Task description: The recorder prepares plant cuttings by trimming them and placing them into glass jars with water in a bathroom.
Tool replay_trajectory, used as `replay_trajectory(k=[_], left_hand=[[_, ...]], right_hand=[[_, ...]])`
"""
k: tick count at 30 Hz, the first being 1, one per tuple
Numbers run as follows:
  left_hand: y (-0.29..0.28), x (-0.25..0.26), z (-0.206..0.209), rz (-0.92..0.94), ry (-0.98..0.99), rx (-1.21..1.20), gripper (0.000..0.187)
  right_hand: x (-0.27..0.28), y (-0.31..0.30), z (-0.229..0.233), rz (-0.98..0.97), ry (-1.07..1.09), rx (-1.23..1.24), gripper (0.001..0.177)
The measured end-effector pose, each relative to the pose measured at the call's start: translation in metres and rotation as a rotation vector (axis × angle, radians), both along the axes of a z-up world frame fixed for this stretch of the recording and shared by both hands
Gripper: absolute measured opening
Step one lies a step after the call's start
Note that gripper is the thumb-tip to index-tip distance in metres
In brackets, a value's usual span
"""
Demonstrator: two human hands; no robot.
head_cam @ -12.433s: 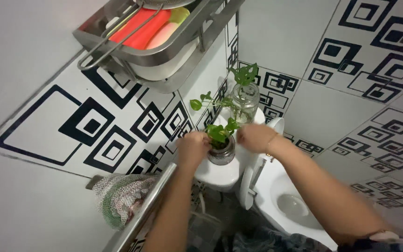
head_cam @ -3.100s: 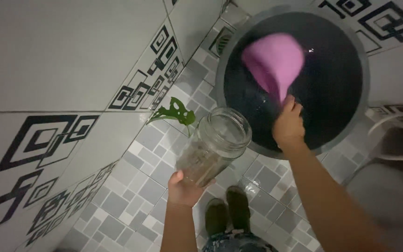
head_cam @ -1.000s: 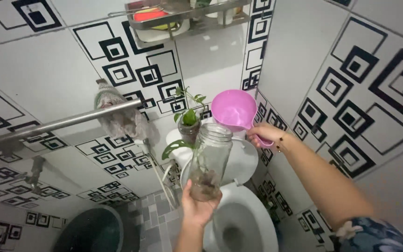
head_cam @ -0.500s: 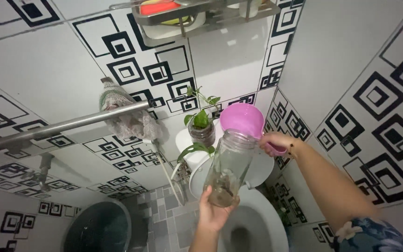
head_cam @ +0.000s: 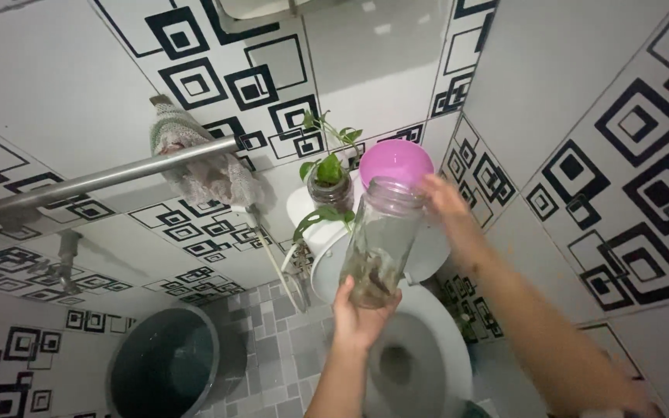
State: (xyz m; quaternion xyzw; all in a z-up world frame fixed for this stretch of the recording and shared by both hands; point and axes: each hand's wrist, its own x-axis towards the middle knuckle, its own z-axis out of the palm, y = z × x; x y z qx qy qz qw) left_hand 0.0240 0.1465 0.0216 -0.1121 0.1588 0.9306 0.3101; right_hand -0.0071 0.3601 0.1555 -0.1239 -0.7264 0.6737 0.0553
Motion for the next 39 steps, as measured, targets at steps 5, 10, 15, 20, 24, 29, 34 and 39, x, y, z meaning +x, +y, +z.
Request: replay_trajectory(k=[5, 10, 15, 20, 24, 29, 34, 39], left_hand=[[0.023, 0.004, -0.008, -0.008, 0.075, 0.093, 0.071], [0.041, 0.011, 0.028, -0.070, 0.092, -0.019, 0.071], [0.046, 0.018, 0.069, -0.178, 0.233, -0.280, 0.075], [0.042, 0.002, 0.050, -0.130, 0.197, -0.417, 0.064], [0.036, -0.020, 0.037, -0.193, 0.140, -0.604, 0.040], [0.036, -0.045, 0.079, -0.389, 0.273, -0.815, 0.031], [0.032, -0.077, 0.056, -0.531, 0.355, -0.891, 0.039], [0.031, -0.098, 0.061, -0.599, 0.397, -0.924, 0.047]], right_hand=[[0.028, -0.034, -0.068, 0.105, 0.225, -0.497, 0.103], [0.049, -0.036, -0.040, -0.050, 0.317, -0.263, 0.121], [0.048, 0.003, -0.007, -0.053, 0.323, -0.042, 0.119], [0.032, 0.051, 0.035, -0.027, 0.334, 0.281, 0.133], [0.004, 0.083, 0.051, 0.017, 0.277, 0.803, 0.131], [-0.029, 0.085, 0.066, 0.082, -0.041, 1.102, 0.127], [-0.077, 0.086, 0.052, 0.187, -0.268, 1.204, 0.122], [-0.107, 0.077, 0.041, 0.272, -0.457, 1.555, 0.124]])
